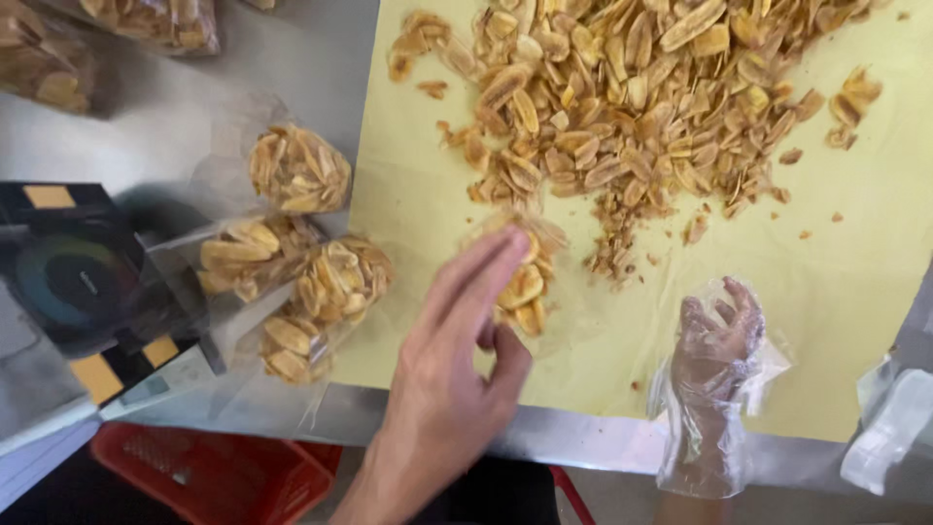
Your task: The person scoops dried banana chips from a large pile on a yellow sheet and places them into small clear plastic bags. The person fills each bag by hand and sets it aside on the table.
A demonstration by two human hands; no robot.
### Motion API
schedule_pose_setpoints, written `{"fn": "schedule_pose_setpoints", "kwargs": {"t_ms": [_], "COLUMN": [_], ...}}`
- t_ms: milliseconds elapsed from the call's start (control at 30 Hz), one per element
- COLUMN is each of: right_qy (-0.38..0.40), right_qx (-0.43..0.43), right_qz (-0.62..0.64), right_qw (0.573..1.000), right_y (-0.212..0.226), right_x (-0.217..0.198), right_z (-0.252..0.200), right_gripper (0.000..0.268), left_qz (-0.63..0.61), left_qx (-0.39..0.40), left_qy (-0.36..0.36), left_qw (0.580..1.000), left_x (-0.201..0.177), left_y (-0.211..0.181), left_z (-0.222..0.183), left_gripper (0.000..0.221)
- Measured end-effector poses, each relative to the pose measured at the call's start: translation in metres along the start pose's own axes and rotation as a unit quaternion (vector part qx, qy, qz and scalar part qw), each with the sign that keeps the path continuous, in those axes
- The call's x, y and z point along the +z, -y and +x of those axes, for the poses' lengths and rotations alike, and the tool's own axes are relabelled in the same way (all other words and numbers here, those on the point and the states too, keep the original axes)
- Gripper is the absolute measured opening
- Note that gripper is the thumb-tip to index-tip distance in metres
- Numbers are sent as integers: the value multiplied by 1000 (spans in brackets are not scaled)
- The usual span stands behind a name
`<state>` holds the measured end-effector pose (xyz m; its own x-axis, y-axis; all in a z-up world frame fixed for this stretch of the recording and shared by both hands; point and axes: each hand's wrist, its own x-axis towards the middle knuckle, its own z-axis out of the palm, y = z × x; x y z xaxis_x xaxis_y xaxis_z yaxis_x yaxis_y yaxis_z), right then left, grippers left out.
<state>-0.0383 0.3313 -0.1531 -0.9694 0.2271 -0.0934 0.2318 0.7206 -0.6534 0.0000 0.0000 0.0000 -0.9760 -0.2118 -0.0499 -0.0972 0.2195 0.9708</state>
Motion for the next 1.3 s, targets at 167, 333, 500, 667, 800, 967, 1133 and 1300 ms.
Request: {"fn": "schedule_pose_setpoints", "kwargs": {"t_ms": [167,333,500,667,800,967,1133,1300], "right_qy": [16,13,18,16,29,86,58,38], "right_qx": [-55,-72,-58,-83,-87,-101,-47,-58], "right_qz": [-55,-72,-90,-72,-137,-198,-220,-209], "right_qw": [997,995,994,994,986,971,973,975], "right_y": [-14,-41,-69,-98,-119,-118,-125,-138], "right_x": [-27,-49,-66,-69,-83,-110,-133,-141], "right_z": [-16,-23,-33,-29,-34,-35,-43,-42], "right_gripper": [51,49,44,47,40,45,45,42], "left_qz": [122,87,116,198,247,526,432,567], "left_qx": [-42,-161,-173,-129,-194,-29,-247,38], "left_qy": [17,-21,-40,-34,-92,-107,-104,-174], "left_qw": [992,983,977,971,945,844,862,804], "left_x": [1,-18,-10,2,-25,-40,-31,9], "left_y": [19,-6,10,24,21,24,21,25], "left_z": [24,-4,13,26,24,26,29,-2], "left_gripper": [71,71,73,68,76,57,58,34]}}
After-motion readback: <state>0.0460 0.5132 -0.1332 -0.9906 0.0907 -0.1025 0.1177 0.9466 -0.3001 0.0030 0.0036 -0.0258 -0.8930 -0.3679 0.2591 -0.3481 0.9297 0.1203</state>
